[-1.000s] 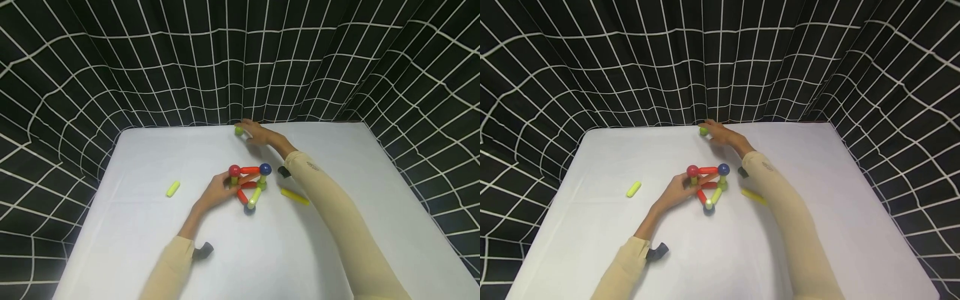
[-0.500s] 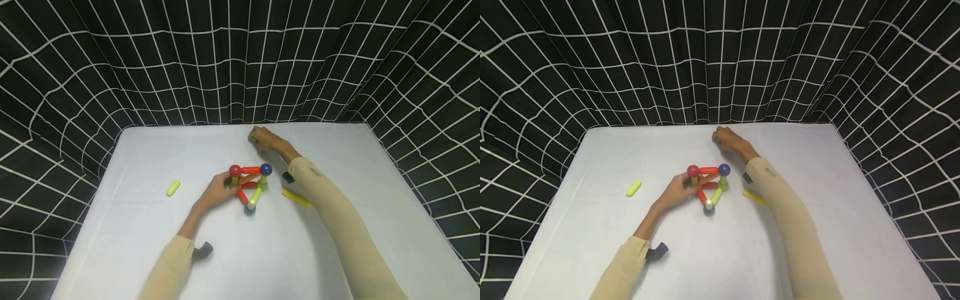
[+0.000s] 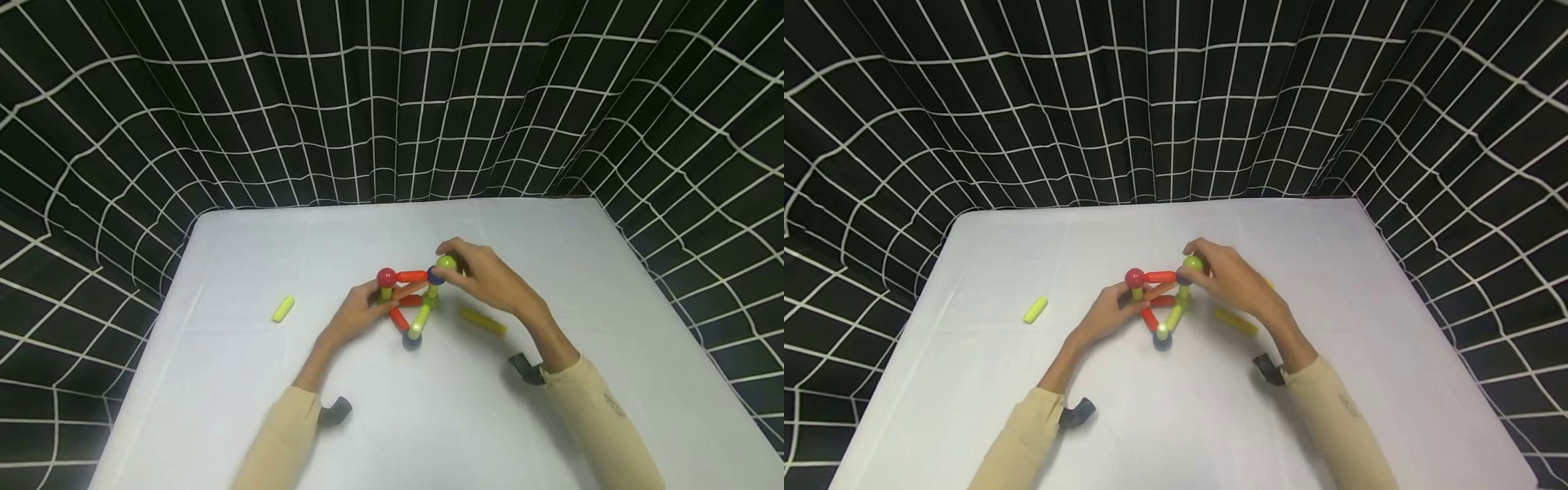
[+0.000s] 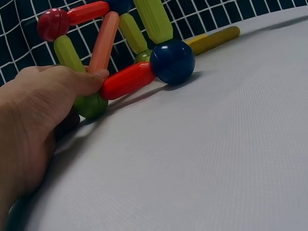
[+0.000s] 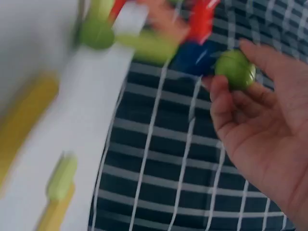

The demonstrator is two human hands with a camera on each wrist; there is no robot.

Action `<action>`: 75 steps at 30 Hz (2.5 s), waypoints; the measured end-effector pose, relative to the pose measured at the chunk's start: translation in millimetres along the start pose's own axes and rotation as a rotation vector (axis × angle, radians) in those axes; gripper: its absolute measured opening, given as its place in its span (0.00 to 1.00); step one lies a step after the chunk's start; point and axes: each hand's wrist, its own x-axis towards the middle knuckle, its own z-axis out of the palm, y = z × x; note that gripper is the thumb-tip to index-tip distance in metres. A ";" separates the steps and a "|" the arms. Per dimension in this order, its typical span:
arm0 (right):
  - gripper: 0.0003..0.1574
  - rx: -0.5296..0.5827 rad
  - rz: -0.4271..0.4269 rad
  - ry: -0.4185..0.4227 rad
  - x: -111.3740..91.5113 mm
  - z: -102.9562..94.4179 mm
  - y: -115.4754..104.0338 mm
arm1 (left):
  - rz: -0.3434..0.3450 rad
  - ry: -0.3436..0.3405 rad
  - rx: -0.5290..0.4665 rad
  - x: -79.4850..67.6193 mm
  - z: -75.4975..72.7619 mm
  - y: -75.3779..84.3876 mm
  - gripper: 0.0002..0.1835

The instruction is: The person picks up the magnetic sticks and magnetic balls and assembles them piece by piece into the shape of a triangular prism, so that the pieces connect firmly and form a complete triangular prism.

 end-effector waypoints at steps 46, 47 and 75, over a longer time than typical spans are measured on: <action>0.17 -0.342 0.113 -0.133 -23.5 1.6 73.1 | -0.008 -0.002 -0.002 -2.1 3.1 3.4 0.20; 0.17 -0.313 0.092 -0.122 -26.0 -1.4 67.4 | -0.008 -0.005 -0.006 -2.1 3.3 3.9 0.20; 0.21 -0.375 -0.416 0.046 -24.0 18.6 -5.1 | 0.031 0.001 0.009 -1.3 4.8 -0.1 0.17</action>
